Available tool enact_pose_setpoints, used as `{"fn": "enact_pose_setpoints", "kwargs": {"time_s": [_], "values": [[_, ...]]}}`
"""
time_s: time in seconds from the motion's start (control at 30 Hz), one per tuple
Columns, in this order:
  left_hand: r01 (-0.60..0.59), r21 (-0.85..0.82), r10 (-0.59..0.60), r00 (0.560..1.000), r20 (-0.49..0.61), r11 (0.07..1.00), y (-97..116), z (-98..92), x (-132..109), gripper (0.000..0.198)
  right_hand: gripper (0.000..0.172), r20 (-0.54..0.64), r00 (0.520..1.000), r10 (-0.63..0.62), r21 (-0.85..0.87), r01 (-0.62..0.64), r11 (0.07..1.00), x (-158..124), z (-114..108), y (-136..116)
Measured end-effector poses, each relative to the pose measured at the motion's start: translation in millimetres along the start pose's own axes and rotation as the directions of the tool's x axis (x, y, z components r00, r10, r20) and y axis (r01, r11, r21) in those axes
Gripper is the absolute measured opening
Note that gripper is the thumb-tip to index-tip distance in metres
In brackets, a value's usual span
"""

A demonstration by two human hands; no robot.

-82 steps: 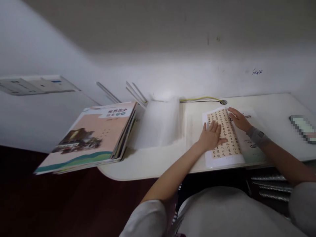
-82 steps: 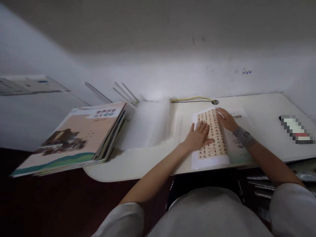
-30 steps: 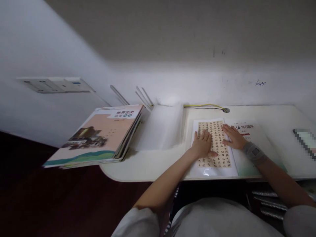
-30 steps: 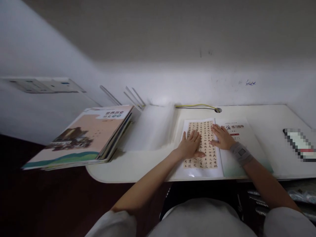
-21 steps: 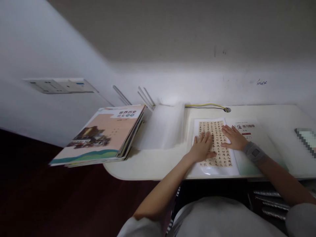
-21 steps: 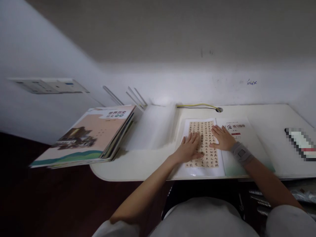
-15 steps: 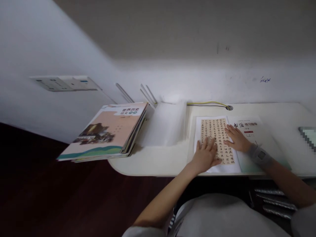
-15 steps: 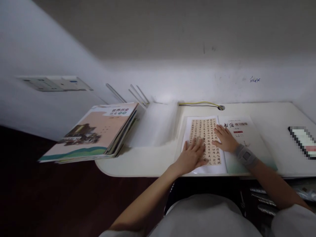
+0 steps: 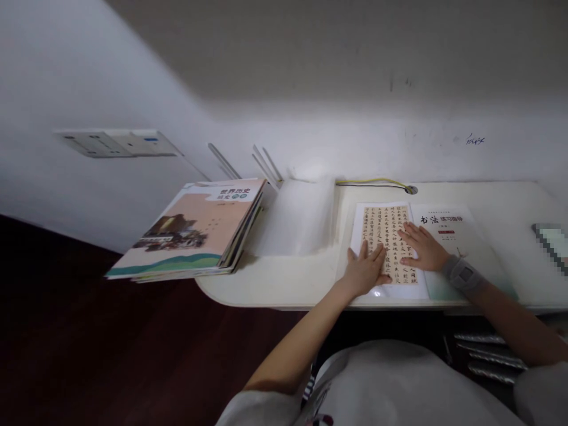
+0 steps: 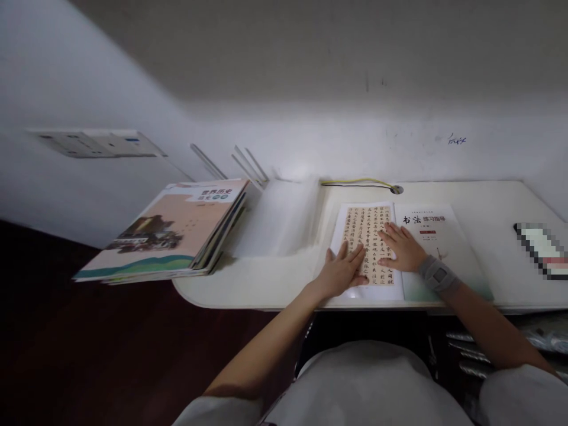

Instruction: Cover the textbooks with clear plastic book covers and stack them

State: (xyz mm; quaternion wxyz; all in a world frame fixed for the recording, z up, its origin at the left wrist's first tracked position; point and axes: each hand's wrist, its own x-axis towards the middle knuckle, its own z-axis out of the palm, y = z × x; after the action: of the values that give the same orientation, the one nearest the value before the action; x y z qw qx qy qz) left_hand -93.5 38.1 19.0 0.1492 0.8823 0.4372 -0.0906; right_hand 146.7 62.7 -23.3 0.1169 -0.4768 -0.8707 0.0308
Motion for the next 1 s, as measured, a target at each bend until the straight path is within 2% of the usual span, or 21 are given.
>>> {"fn": "enact_pose_setpoints", "kwargs": {"time_s": [0.07,0.13,0.23,0.3,0.37,0.43,0.53,0.63,0.7,0.73,0.8,0.87,0.93,1.0], "values": [[0.031,0.017,-0.030,0.998,-0.060,0.999,1,4.4,-7,0.071,0.083,0.032,0.999,-0.030,-0.031,0.031,0.999,0,-1,-1],[0.085,0.057,-0.074,0.982,-0.172,0.995,-1,5.9,-15,0.067,0.082,0.029,0.999,-0.028,-0.052,0.029,0.998,0,0,-1],[0.227,0.106,-0.183,0.931,-0.317,0.968,-9,2.8,-26,0.062,0.076,-0.009,1.000,0.007,-0.080,-0.008,0.997,-2,4,-7],[0.324,0.113,-0.268,0.898,-0.348,0.939,-16,-0.1,-31,0.057,0.069,-0.040,0.999,0.036,-0.105,-0.040,0.994,-8,7,-23],[0.392,0.093,-0.340,0.876,-0.341,0.915,-24,-2.1,-35,0.055,0.063,-0.054,0.998,0.030,-0.125,-0.037,0.991,-17,10,-49],[0.425,0.036,-0.394,0.865,-0.310,0.904,-31,-3.8,-38,0.051,0.062,-0.043,0.999,-0.032,-0.130,0.026,0.991,-27,13,-81],[0.467,-0.096,-0.477,0.849,-0.227,0.879,-41,-9.6,-44,0.037,0.077,-0.038,0.991,-0.131,-0.114,0.126,0.985,-39,15,-118],[0.495,-0.183,-0.525,0.829,-0.195,0.849,-51,-20.1,-54,0.026,0.079,-0.046,0.988,-0.145,-0.101,0.139,0.985,-43,12,-127],[0.422,-0.417,-0.530,0.827,-0.186,0.805,-56,-26.0,-61,0.022,0.073,-0.033,0.990,-0.135,-0.098,0.131,0.986,-45,8,-121],[0.343,-0.591,-0.525,0.835,-0.164,0.730,-57,-27.5,-64,0.020,0.070,-0.027,0.991,-0.132,-0.101,0.128,0.987,-46,6,-117],[0.158,-0.884,-0.503,0.859,-0.098,0.441,-57,-26.9,-67,0.019,0.068,-0.021,0.990,-0.137,-0.112,0.134,0.985,-48,4,-112],[0.063,-0.983,-0.498,0.867,-0.031,0.172,-55,-22.9,-66,0.023,0.068,-0.018,0.988,-0.156,-0.119,0.153,0.981,-49,3,-110],[0.034,-0.999,-0.508,0.861,0.014,0.030,-51,-20.0,-66,0.027,0.065,-0.023,0.985,-0.173,-0.108,0.170,0.980,-49,2,-111],[-0.007,-0.999,-0.500,0.866,0.017,-0.047,-46,-22.9,-68,0.028,0.061,-0.045,0.981,-0.191,-0.061,0.188,0.980,-49,0,-112]]}}
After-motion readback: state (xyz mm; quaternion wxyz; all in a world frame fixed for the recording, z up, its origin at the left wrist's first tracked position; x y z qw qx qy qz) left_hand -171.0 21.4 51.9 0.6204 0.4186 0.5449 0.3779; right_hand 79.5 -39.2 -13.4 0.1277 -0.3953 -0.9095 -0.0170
